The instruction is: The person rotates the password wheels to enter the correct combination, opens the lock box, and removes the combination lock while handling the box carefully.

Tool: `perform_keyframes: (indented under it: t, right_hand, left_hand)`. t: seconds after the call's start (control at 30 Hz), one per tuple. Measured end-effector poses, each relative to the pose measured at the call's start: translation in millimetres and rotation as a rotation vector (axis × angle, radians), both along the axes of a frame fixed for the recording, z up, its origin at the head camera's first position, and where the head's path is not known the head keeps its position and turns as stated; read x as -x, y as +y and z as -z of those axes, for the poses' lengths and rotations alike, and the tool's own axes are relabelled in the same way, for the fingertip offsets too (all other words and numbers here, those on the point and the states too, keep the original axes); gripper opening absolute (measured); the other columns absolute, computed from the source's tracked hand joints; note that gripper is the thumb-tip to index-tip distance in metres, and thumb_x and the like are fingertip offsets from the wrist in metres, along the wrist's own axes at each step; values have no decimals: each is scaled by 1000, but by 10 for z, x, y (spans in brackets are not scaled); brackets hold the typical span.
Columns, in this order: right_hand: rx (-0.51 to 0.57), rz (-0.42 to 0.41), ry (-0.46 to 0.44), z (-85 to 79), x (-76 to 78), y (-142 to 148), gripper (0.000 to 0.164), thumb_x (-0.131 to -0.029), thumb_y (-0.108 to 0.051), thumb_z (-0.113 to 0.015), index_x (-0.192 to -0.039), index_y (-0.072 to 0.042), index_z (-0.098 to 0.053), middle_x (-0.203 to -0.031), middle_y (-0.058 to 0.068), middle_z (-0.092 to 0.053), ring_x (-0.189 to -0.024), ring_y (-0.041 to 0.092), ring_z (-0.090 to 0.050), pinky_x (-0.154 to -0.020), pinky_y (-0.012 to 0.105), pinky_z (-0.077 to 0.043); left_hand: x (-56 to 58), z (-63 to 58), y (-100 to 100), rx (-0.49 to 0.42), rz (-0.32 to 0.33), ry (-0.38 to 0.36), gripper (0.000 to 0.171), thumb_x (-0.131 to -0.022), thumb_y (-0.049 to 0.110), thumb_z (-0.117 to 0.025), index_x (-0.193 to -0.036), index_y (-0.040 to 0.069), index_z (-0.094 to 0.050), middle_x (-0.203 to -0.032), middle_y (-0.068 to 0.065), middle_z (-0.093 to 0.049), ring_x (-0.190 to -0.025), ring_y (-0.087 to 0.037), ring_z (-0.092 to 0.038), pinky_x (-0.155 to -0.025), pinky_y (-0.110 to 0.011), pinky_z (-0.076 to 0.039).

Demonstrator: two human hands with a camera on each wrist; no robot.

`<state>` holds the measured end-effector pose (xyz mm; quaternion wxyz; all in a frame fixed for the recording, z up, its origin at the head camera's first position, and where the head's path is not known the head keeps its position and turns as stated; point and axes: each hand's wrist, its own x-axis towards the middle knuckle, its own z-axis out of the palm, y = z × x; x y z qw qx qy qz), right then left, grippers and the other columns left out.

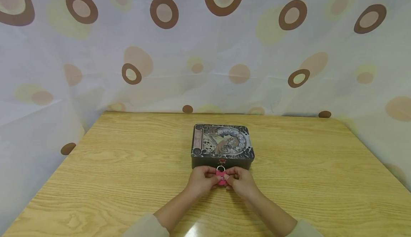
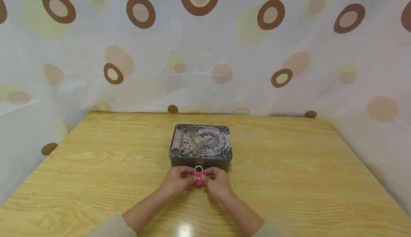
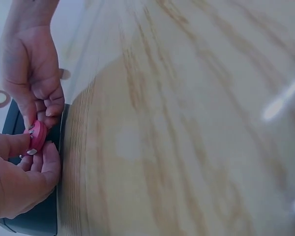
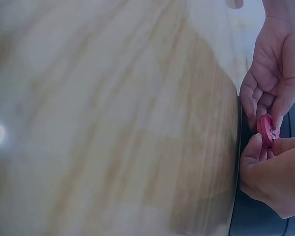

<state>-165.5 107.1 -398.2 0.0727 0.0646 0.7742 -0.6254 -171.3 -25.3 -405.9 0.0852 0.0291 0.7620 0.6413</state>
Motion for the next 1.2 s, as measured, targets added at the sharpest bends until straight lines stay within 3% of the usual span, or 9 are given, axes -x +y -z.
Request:
perform_keyframes:
  t: [0.4,0.93,1.2]
  right_hand:
    - [-15,4,15,5,11,1,11,-88,6,-51,-94,14,-55,-74,9,-56,-64,11,-51,-55,19,-49]
    - [-25,-13,20,33,20,3,13,-88,5,-52,-95,15,-56,-75,11,-57,-65,12,-52,-56,20,-49]
    - [45,-94,98,135,43,80,14,-88,0,-54,-93,13,-56,-75,7,-56,-66,11,-53,-57,21,-52]
  left_hand:
    - [12,11,4,42,9,51,17,-82,-5,-61,-93,-17,-62,-79,-22,-67,-63,-12,-61,-58,-26,-57]
    - [13,-11,-12,71,5,36,15,-84,-2,-60,-92,-14,-64,-79,-21,-68,-60,-10,-59,-57,-25,-57]
    - [23,-30,-29,56,22,0,19,-88,-2,-55,-97,-16,-62,-87,-25,-66,-60,-12,-61,-58,-27,-58]
